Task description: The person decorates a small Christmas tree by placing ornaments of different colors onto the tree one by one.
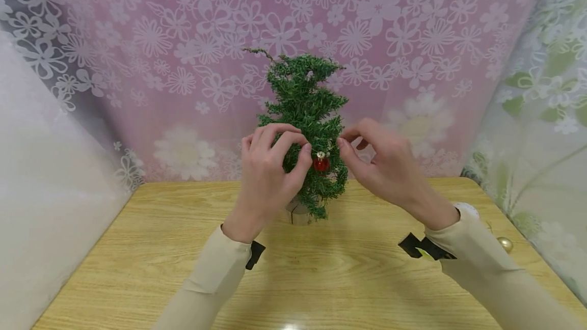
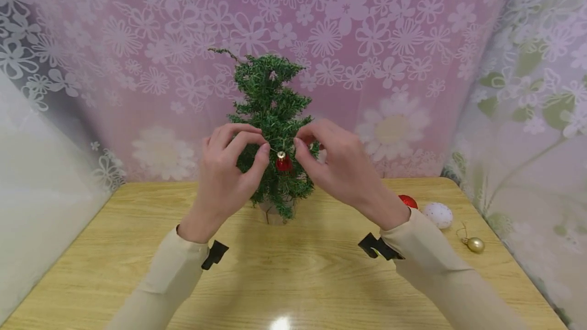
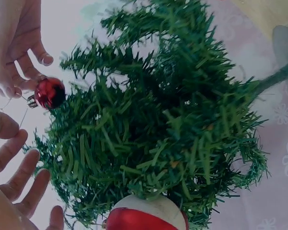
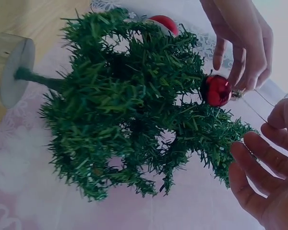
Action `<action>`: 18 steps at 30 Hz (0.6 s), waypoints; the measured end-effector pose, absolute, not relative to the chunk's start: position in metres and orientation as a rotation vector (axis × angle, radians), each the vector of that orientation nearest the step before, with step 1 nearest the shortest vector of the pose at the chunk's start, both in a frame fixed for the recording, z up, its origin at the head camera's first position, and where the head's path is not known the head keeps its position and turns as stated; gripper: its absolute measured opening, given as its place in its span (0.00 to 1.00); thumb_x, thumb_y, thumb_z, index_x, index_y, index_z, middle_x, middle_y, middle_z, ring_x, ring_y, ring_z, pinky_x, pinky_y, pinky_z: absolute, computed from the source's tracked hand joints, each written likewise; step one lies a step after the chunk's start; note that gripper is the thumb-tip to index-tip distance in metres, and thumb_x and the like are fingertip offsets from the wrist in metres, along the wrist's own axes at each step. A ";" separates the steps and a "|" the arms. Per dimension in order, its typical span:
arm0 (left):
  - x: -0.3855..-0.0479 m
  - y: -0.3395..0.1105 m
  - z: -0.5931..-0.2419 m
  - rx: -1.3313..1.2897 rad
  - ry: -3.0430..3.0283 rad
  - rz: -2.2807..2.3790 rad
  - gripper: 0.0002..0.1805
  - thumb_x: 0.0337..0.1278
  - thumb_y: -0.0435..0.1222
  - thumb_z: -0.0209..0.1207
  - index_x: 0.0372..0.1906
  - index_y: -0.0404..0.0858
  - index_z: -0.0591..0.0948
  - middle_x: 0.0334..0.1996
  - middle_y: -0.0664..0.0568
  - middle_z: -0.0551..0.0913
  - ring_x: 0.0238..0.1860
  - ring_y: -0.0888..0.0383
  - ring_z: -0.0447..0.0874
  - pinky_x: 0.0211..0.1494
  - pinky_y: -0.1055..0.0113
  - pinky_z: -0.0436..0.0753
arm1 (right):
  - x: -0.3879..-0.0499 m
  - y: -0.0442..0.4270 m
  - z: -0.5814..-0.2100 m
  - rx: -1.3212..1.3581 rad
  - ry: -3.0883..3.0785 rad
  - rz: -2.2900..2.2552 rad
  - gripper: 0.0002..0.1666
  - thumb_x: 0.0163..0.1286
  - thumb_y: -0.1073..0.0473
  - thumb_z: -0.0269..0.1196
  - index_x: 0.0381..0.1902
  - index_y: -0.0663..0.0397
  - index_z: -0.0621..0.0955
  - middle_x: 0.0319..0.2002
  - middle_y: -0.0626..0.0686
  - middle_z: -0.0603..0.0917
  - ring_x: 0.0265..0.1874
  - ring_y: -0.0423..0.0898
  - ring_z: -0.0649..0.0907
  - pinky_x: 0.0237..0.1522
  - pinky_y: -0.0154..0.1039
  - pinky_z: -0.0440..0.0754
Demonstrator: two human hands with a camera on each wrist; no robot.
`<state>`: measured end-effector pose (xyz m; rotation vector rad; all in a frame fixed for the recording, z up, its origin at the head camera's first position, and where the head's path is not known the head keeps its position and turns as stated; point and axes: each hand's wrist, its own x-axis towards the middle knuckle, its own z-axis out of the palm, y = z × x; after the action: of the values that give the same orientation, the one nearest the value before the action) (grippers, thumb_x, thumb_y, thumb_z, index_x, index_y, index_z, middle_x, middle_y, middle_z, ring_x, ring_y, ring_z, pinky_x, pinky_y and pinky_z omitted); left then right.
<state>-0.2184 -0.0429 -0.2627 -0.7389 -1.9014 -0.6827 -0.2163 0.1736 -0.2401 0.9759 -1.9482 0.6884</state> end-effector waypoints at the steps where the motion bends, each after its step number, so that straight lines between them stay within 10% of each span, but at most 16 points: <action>1: -0.220 -0.043 -0.261 -0.730 -1.907 -0.704 0.07 0.70 0.39 0.60 0.39 0.41 0.86 0.47 0.47 0.85 0.51 0.47 0.81 0.54 0.45 0.72 | -0.218 0.172 -0.238 0.975 -1.946 0.688 0.03 0.68 0.67 0.63 0.38 0.62 0.84 0.33 0.56 0.87 0.32 0.46 0.86 0.34 0.27 0.78; 18: -0.237 -0.038 -0.242 -0.524 -2.022 -0.992 0.10 0.73 0.42 0.57 0.41 0.42 0.85 0.47 0.48 0.83 0.49 0.47 0.79 0.50 0.46 0.69 | -0.247 0.145 -0.215 0.838 -2.026 0.769 0.06 0.70 0.64 0.63 0.36 0.61 0.85 0.35 0.56 0.86 0.35 0.48 0.83 0.36 0.37 0.74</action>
<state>-0.2372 -0.0379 -0.2420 -0.5237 -2.0224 -0.9923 -0.2474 0.1454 -0.2146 0.8377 -2.0259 0.7690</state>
